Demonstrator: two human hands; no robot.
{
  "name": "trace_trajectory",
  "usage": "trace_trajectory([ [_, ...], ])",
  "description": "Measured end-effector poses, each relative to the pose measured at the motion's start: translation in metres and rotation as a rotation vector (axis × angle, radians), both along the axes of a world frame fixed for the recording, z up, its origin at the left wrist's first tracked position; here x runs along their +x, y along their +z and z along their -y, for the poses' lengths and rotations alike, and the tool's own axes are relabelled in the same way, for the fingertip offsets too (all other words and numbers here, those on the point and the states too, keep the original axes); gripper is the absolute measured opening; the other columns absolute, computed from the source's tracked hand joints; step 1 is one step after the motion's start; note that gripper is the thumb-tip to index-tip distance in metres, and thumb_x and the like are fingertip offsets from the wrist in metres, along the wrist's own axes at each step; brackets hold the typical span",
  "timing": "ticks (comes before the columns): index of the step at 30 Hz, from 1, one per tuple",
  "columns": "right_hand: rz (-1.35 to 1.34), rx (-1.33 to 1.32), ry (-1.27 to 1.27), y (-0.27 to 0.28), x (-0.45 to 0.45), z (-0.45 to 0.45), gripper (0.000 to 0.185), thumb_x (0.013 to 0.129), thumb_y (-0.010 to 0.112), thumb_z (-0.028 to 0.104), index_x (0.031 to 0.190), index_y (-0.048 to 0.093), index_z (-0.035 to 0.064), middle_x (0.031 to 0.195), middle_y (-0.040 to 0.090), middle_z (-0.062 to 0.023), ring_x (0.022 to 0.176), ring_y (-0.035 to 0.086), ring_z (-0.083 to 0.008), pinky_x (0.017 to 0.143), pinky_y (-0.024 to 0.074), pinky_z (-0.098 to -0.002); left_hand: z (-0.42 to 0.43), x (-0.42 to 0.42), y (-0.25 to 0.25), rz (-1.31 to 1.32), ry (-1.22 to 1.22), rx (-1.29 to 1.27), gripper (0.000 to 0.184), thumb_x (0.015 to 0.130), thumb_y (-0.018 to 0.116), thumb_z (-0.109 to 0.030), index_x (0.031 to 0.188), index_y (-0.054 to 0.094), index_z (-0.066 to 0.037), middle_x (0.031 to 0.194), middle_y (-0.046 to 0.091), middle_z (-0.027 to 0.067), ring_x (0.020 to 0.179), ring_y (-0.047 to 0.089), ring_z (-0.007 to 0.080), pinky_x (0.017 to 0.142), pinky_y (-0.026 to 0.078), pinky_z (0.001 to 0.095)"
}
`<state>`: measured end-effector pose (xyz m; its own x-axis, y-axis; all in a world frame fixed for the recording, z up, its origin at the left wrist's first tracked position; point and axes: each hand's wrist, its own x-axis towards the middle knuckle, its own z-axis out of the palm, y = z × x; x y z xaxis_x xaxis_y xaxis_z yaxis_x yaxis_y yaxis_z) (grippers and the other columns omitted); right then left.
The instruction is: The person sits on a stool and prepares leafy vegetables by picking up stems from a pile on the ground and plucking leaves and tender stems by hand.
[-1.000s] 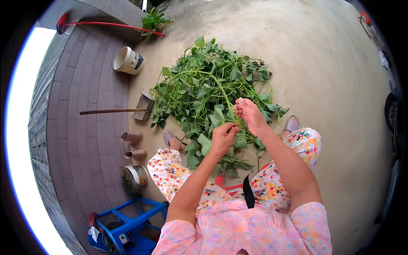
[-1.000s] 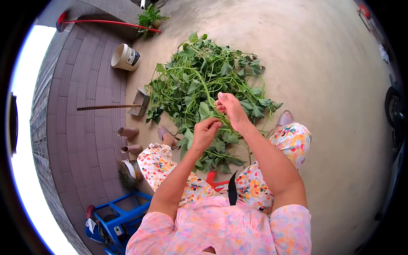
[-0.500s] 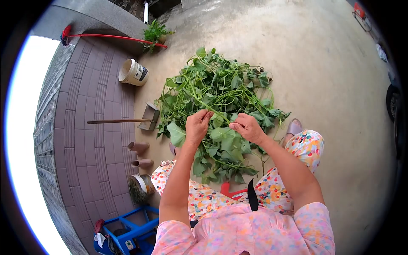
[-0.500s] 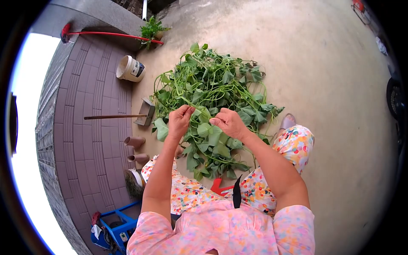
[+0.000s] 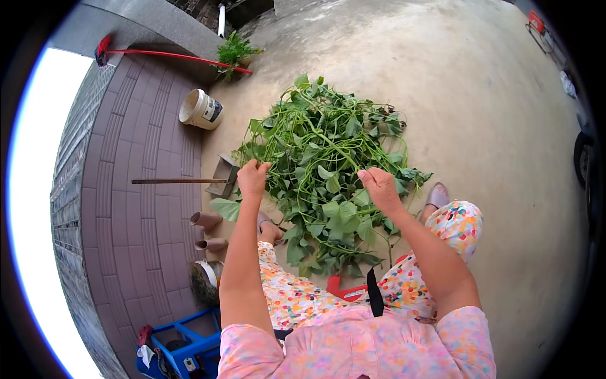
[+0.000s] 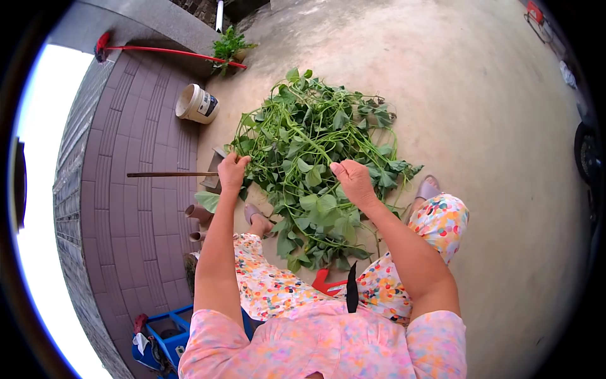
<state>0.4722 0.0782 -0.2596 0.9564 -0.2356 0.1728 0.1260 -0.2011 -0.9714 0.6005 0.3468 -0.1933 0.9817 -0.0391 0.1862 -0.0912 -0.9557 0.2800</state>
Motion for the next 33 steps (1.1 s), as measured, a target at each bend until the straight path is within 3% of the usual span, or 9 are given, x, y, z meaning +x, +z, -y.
trace_trajectory([
  [3, -0.061, 0.204, 0.015, 0.002, 0.001, 0.0, 0.036, 0.084, 0.052, 0.024, 0.06, 0.043, -0.0006, 0.053, 0.04, -0.005, 0.049, 0.036, -0.0127, 0.047, 0.033, -0.0281, 0.024, -0.02, -0.015, 0.017, -0.078, -0.227, 0.023, 0.075, 0.06, -0.019, 0.065, 0.054, 0.001, 0.054, 0.053, 0.0151, 0.05, 0.052, 0.0252, 0.051, 0.041, 0.033],
  [7, -0.155, 0.246, 0.082, 0.004, -0.001, -0.001, 0.036, 0.084, 0.051, 0.025, 0.06, 0.045, 0.0001, 0.053, 0.041, -0.0023, 0.05, 0.036, -0.0097, 0.047, 0.0326, -0.0262, 0.094, -0.05, -0.041, -0.097, -0.169, -0.715, 0.015, 0.082, 0.053, -0.014, 0.085, 0.059, 0.0, 0.061, 0.053, 0.0063, 0.055, 0.044, 0.0084, 0.051, 0.039, 0.0232],
  [9, -0.175, 0.265, 0.105, 0.005, -0.003, -0.001, 0.036, 0.084, 0.05, 0.026, 0.059, 0.045, 0.0006, 0.051, 0.039, -0.002, 0.048, 0.035, -0.0093, 0.046, 0.0316, -0.0253, 0.124, -0.062, -0.052, -0.175, -0.259, -0.847, 0.02, 0.086, 0.049, -0.013, 0.098, 0.057, 0.0, 0.069, 0.052, -0.0022, 0.061, 0.042, 0.0053, 0.056, 0.038, 0.0204],
  [14, -0.321, 0.582, 0.192, 0.011, -0.004, 0.005, 0.035, 0.085, 0.05, 0.028, 0.06, 0.048, 0.0043, 0.051, 0.037, 0.0055, 0.047, 0.029, -0.0029, 0.042, 0.0235, -0.0201, 0.148, -0.079, -0.056, -0.29, -0.22, -1.013, 0.021, 0.085, 0.052, -0.017, 0.097, 0.058, -0.001, 0.075, 0.056, -0.0003, 0.065, 0.047, 0.0055, 0.058, 0.038, 0.0196],
  [19, -0.435, 0.635, 0.225, 0.011, -0.005, -0.001, 0.036, 0.084, 0.05, 0.03, 0.059, 0.049, 0.0049, 0.047, 0.034, 0.005, 0.046, 0.03, -0.0039, 0.042, 0.0242, -0.0203, 0.127, -0.063, -0.062, -0.132, -0.278, -0.828, 0.012, 0.076, 0.058, -0.012, 0.082, 0.061, -0.001, 0.071, 0.058, 0.0091, 0.059, 0.053, 0.0177, 0.056, 0.042, 0.0267],
  [21, -0.481, 0.673, 0.221, 0.005, -0.004, -0.004, 0.037, 0.084, 0.051, 0.031, 0.057, 0.049, 0.005, 0.046, 0.035, 0.0044, 0.045, 0.031, -0.0049, 0.042, 0.0249, -0.0211, 0.117, -0.055, -0.059, -0.035, -0.41, -0.526, 0.011, 0.073, 0.06, -0.011, 0.08, 0.061, -0.003, 0.072, 0.058, 0.0107, 0.061, 0.055, 0.0223, 0.056, 0.043, 0.0287],
  [23, -0.418, 0.523, 0.16, -0.008, -0.001, -0.011, 0.036, 0.085, 0.049, 0.031, 0.058, 0.044, 0.0083, 0.045, 0.031, 0.0061, 0.036, 0.025, -0.0034, 0.034, 0.0185, -0.0205, 0.11, -0.049, -0.055, -0.122, -0.396, -0.492, 0.01, 0.071, 0.061, -0.011, 0.078, 0.062, -0.005, 0.074, 0.059, 0.009, 0.063, 0.056, 0.0231, 0.055, 0.043, 0.0296],
  [26, -0.414, 0.401, 0.113, -0.018, 0.0, -0.017, 0.037, 0.085, 0.048, 0.032, 0.057, 0.044, 0.0078, 0.044, 0.033, 0.0046, 0.035, 0.026, -0.0053, 0.034, 0.0203, -0.0224, 0.105, -0.039, -0.064, -0.133, -0.404, -0.353, 0.005, 0.07, 0.062, -0.013, 0.073, 0.062, -0.009, 0.072, 0.059, 0.0045, 0.063, 0.055, 0.0226, 0.052, 0.043, 0.0303],
  [33, -0.504, 0.426, 0.101, -0.006, 0.001, -0.015, 0.039, 0.084, 0.049, 0.032, 0.054, 0.044, 0.0059, 0.045, 0.034, 0.0028, 0.037, 0.027, -0.007, 0.036, 0.0222, -0.0237, 0.106, -0.038, -0.075, -0.2, -0.279, -0.355, 0.008, 0.07, 0.061, -0.017, 0.072, 0.064, -0.01, 0.071, 0.059, 0.0059, 0.062, 0.055, 0.0238, 0.052, 0.042, 0.0318],
])
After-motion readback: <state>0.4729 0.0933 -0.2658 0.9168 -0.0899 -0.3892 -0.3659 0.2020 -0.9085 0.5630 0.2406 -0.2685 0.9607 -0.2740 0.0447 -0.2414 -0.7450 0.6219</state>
